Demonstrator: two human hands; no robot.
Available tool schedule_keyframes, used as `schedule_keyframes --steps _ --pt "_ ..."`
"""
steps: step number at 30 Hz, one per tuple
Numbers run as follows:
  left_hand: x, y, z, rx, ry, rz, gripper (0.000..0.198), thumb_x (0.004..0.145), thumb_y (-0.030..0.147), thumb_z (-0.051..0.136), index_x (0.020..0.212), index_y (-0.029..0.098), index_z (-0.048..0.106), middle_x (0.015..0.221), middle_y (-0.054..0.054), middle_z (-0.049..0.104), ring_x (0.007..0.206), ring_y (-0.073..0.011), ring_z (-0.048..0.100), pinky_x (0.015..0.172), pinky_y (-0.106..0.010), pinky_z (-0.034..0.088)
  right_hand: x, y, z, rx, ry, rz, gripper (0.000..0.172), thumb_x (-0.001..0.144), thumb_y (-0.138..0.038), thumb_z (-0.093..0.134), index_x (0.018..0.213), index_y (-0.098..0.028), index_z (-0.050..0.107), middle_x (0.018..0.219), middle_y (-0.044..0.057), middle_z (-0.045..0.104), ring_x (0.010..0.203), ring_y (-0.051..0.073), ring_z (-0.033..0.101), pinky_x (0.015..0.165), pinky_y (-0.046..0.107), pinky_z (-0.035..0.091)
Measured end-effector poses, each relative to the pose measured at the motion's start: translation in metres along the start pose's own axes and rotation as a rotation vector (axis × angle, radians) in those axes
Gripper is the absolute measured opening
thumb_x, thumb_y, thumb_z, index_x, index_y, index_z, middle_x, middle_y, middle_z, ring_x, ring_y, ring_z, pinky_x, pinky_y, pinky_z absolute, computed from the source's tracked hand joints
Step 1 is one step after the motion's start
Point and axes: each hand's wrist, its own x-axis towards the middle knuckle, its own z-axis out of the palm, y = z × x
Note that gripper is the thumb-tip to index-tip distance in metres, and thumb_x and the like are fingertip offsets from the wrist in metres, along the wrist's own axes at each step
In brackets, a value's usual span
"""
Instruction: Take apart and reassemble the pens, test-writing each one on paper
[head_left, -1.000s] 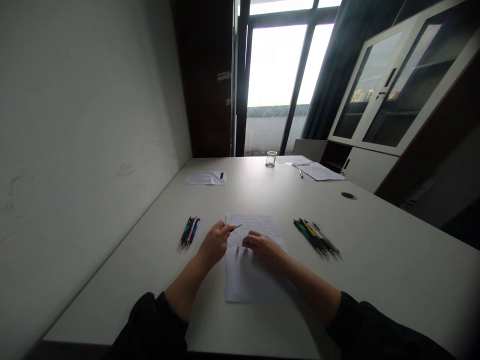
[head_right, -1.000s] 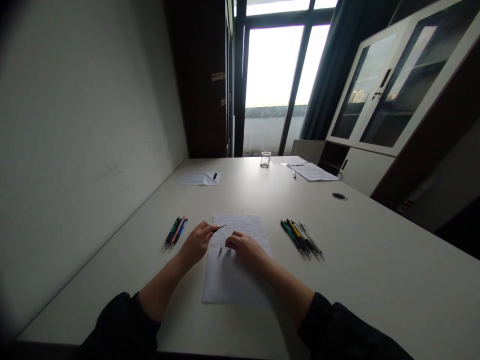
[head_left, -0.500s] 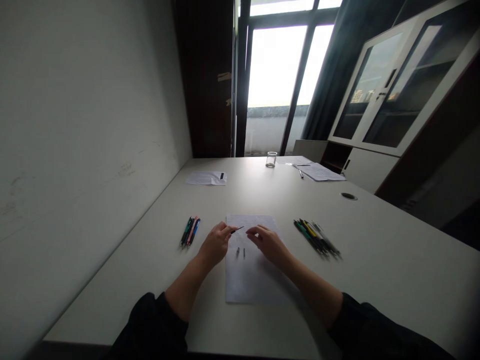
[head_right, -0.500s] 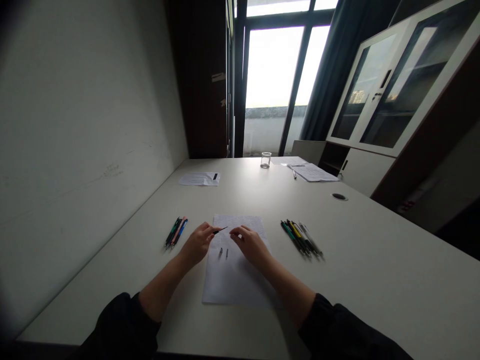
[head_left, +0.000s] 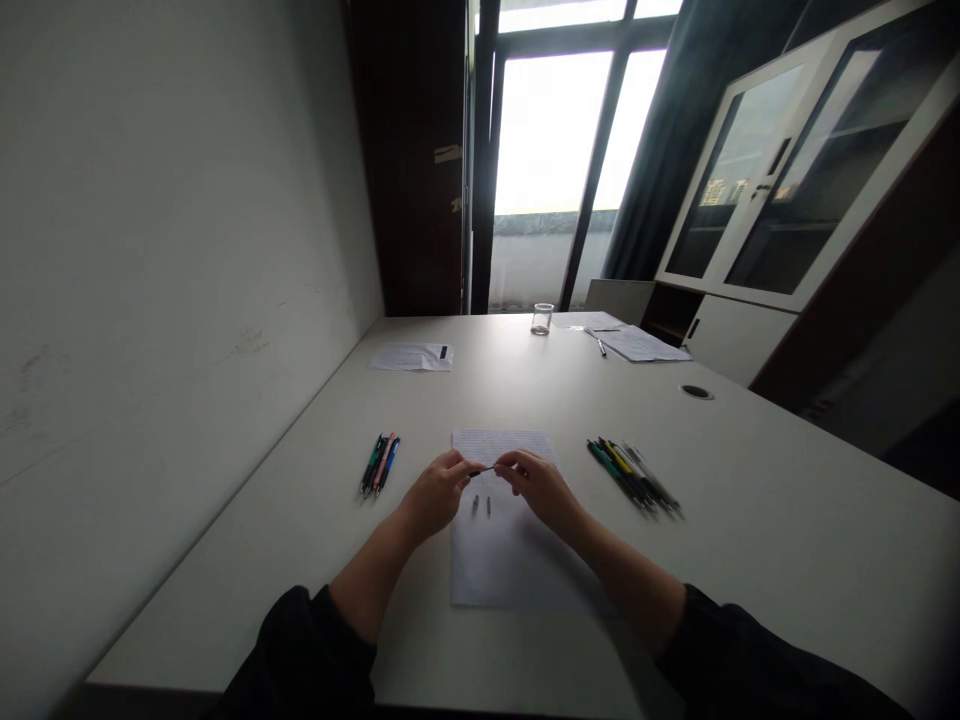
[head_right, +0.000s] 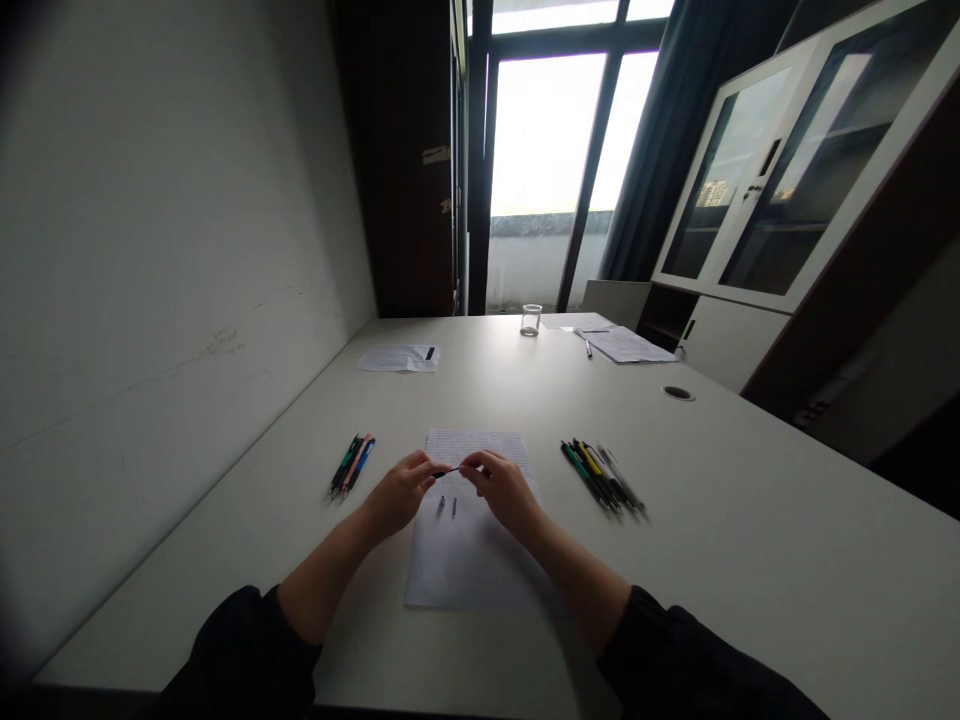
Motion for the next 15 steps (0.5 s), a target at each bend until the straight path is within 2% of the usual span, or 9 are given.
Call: schedule_keyframes --steps 7,15 --pt "0.0 -0.002 0.001 0.022 0.023 -0.022 0.037 0.089 0.002 0.051 0.117 0.024 0.061 0.109 -0.005 0.059 0.101 -0.0185 0.06 0.089 -0.036 0.053 0.002 0.005 -0.005 0.127 0.055 0.062 0.026 0.087 -0.044 0.057 0.087 -0.019 0.067 0.073 0.002 0.066 0.056 0.014 0.06 0.055 0.026 0.048" --pt "0.0 -0.002 0.0 0.035 0.039 -0.033 0.036 0.089 0.002 0.05 0.115 0.023 0.062 0.103 -0.005 0.059 0.096 -0.0173 0.06 0.087 -0.032 0.051 0.002 0.011 -0.028 0.249 0.197 0.108 0.036 0.084 -0.053 0.06 0.086 -0.017 0.066 0.076 0.004 0.068 0.054 0.012 0.055 0.05 0.024 0.042"
